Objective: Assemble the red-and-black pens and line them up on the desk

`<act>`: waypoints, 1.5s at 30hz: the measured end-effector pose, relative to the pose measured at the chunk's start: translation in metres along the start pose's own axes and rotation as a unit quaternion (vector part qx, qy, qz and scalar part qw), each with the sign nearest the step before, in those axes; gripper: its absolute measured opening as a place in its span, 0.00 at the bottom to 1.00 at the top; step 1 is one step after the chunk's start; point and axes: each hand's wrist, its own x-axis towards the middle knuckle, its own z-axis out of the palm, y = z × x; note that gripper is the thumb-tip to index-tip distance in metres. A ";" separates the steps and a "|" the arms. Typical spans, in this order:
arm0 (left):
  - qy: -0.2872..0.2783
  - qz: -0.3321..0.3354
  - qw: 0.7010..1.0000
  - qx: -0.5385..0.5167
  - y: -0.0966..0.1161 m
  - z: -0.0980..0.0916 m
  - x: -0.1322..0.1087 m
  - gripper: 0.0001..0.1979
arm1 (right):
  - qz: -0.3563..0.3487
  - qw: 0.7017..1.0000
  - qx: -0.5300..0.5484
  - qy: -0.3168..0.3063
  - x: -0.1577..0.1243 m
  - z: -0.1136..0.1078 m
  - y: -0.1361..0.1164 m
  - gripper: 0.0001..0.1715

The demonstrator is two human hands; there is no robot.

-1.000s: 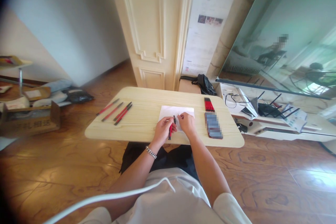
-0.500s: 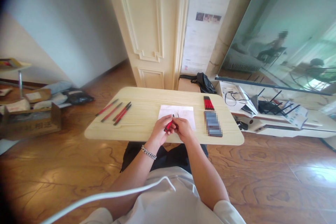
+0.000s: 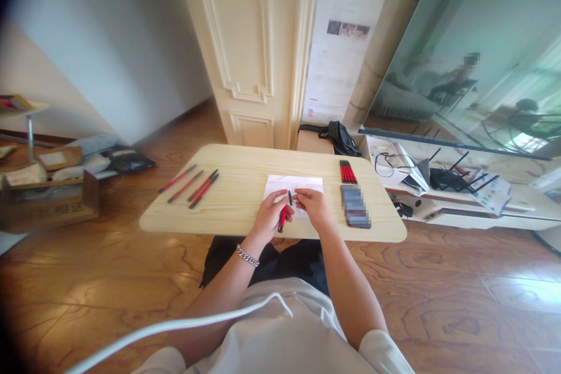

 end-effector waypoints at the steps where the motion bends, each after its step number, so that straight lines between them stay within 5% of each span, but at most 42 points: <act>1: 0.008 0.013 1.000 0.010 -0.003 -0.002 0.001 0.26 | -0.015 0.998 -0.059 0.026 0.005 -0.005 0.001 0.18; 8: 0.035 0.096 0.995 0.017 -0.012 -0.005 -0.001 0.22 | -0.069 0.889 -0.441 0.101 0.018 -0.020 0.007 0.10; 15: 0.029 0.100 0.994 0.018 -0.012 -0.004 -0.002 0.21 | -0.120 0.817 -0.553 0.114 0.011 -0.008 0.018 0.16; 20: 0.037 0.114 0.993 0.020 -0.013 -0.003 -0.003 0.21 | -0.123 0.824 -0.542 0.114 0.007 -0.007 0.011 0.17; 24: 0.056 0.129 0.990 0.033 -0.010 -0.001 -0.004 0.21 | -0.128 0.871 -0.454 0.136 -0.007 -0.005 -0.003 0.19; 28: 0.090 0.155 0.982 0.055 -0.005 0.003 -0.005 0.19 | -0.120 0.936 -0.329 0.036 -0.032 0.006 -0.006 0.16; 34: 0.082 0.161 0.983 0.043 -0.004 0.010 -0.005 0.19 | -0.100 0.965 -0.244 0.003 -0.052 0.018 -0.001 0.15; 39: 0.083 0.170 0.980 0.058 -0.004 0.003 -0.003 0.20 | -0.094 0.944 -0.307 0.077 -0.035 -0.007 -0.008 0.17; 45: 0.140 0.182 0.966 0.121 -0.005 -0.020 0.000 0.14 | -0.049 0.856 -0.492 0.154 -0.014 -0.036 -0.007 0.14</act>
